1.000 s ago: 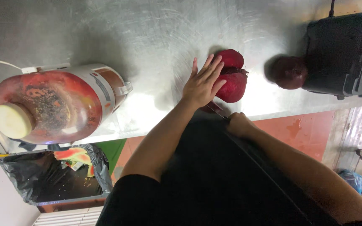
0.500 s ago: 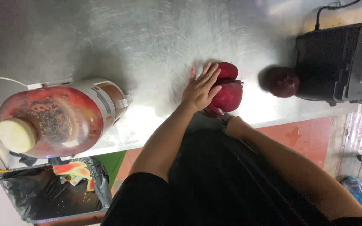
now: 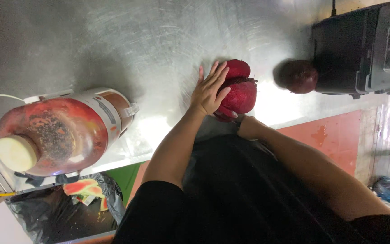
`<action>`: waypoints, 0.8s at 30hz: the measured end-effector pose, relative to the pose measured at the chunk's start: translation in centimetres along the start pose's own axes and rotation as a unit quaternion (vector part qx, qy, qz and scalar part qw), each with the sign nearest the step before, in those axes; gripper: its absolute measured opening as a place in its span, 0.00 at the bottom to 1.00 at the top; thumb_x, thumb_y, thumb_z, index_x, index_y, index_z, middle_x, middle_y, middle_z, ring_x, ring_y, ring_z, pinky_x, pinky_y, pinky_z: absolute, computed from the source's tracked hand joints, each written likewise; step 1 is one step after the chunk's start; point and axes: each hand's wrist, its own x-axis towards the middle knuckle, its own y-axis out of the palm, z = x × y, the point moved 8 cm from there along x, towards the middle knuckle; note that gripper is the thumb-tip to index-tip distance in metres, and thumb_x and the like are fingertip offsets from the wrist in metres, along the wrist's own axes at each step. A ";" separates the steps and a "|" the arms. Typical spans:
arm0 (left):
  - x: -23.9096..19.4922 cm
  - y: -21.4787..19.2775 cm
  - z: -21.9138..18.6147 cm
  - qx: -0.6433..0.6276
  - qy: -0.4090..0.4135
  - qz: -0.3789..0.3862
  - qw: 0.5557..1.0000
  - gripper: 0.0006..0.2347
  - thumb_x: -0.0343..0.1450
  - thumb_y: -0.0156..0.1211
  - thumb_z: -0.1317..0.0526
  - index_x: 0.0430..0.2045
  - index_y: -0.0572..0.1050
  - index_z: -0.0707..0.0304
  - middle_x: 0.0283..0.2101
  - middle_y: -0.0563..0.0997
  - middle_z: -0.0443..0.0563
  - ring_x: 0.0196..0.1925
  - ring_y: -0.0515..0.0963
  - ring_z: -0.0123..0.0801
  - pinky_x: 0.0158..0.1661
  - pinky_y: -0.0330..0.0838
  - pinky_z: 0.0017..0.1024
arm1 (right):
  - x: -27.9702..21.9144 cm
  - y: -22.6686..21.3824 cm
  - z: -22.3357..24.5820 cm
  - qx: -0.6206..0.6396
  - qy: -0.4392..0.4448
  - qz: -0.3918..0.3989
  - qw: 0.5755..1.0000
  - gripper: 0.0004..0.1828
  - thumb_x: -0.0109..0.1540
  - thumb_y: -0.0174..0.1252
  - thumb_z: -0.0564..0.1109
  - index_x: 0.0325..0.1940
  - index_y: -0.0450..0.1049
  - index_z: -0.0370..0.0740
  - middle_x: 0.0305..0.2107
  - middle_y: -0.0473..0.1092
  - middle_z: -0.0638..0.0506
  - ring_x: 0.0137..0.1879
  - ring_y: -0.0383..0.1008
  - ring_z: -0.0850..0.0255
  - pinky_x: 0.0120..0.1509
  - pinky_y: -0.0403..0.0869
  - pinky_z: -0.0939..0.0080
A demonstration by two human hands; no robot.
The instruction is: The recorder is seen slicing whole beets with a knife on a metal counter and then placing the pieces into a juicer.
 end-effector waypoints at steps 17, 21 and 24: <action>-2.8 -4.6 -3.5 -0.091 0.041 -0.069 0.993 0.18 0.78 0.57 0.53 0.62 0.73 0.60 0.68 0.72 0.51 0.74 0.69 0.45 0.73 0.59 0.47 | -0.2 1.7 0.5 -0.176 -0.095 0.006 0.980 0.18 0.59 0.56 0.51 0.49 0.81 0.41 0.41 0.78 0.39 0.51 0.79 0.42 0.55 0.78 0.44; -4.9 -6.7 -5.1 -0.114 0.059 0.040 0.991 0.18 0.73 0.65 0.49 0.50 0.79 0.60 0.55 0.82 0.51 0.56 0.82 0.42 0.56 0.76 0.37 | -6.8 -2.6 1.6 0.083 -0.027 -0.090 0.992 0.23 0.59 0.57 0.55 0.53 0.75 0.40 0.39 0.78 0.35 0.46 0.80 0.40 0.54 0.76 0.42; -5.7 -6.4 -6.3 -0.072 0.107 0.071 0.989 0.21 0.69 0.68 0.48 0.50 0.79 0.60 0.55 0.81 0.54 0.58 0.80 0.46 0.59 0.72 0.41 | -9.2 -2.4 -0.8 -0.008 0.056 -0.039 0.998 0.24 0.61 0.58 0.60 0.52 0.76 0.42 0.39 0.79 0.37 0.48 0.81 0.43 0.56 0.77 0.44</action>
